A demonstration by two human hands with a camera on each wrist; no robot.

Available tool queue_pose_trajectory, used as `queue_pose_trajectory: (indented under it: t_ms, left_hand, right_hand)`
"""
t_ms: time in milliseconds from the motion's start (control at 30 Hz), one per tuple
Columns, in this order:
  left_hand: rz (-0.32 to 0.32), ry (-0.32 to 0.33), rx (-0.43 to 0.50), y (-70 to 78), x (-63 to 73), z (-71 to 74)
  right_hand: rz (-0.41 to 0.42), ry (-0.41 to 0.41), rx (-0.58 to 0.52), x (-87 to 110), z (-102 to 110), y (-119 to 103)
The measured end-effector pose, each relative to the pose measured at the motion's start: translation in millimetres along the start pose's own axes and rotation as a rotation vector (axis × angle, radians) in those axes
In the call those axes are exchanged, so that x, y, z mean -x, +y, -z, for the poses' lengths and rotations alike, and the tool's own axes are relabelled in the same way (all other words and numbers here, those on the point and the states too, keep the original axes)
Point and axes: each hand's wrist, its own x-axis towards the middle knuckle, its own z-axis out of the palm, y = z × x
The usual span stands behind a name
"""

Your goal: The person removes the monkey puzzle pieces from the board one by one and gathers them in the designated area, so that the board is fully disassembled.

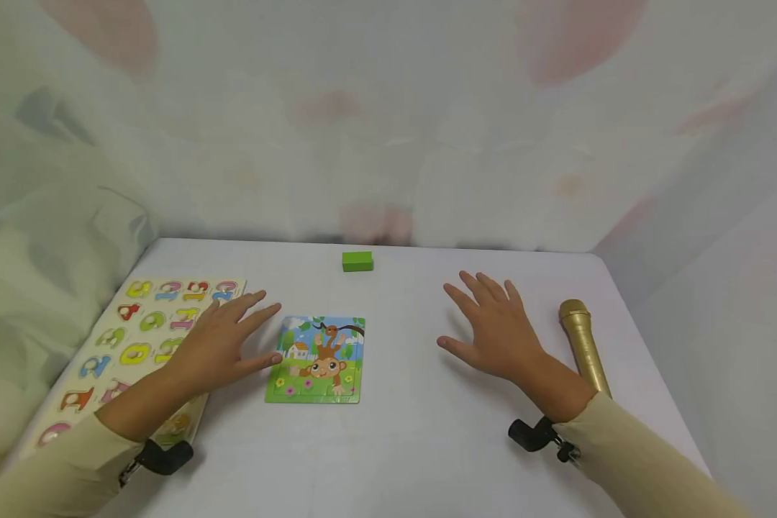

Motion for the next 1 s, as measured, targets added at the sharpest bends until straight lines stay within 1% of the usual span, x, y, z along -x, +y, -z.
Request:
queue_pose_trajectory:
  t_ms: [100, 300, 433, 533, 600, 700, 800, 900, 1000]
  left_hand:
    - [-0.006, 0.027, 0.033, 2.1, 2.9, -4.5]
    - [0.022, 0.056, 0.098, 12.6, 11.0, -14.2]
    - [0.043, 0.054, 0.119, 23.4, 17.5, -20.9]
    - [0.038, 0.046, 0.116, 31.6, 20.1, -26.6]
    - [0.034, 0.041, 0.117, 36.1, 21.2, -29.3]
    - [0.037, 0.035, 0.112, 40.8, 23.0, -31.4]
    - [0.058, 0.016, 0.1, 44.9, 24.4, -30.6]
    - [0.083, -0.005, 0.101, 49.0, 24.7, -28.3]
    - [0.093, -0.014, 0.103, 51.6, 24.2, -26.3]
  right_hand:
    - [0.033, 0.019, -0.02, -5.3, -5, -4]
    - [0.055, -0.006, -0.068, -15.8, -18, -16]
    - [0.068, -0.009, -0.104, -25.6, -27, -28]
    - [0.082, -0.02, -0.135, -34.8, -34, -38]
    - [0.104, -0.042, -0.163, -42.6, -40, -45]
    - [0.146, -0.097, -0.197, -56.5, -50, -58]
    - [0.186, -0.154, -0.226, -70.8, -59, -74]
    - [0.213, -0.197, -0.259, -83.2, -62, -91]
    - [0.216, -0.221, -0.312, -94.8, -64, -104]
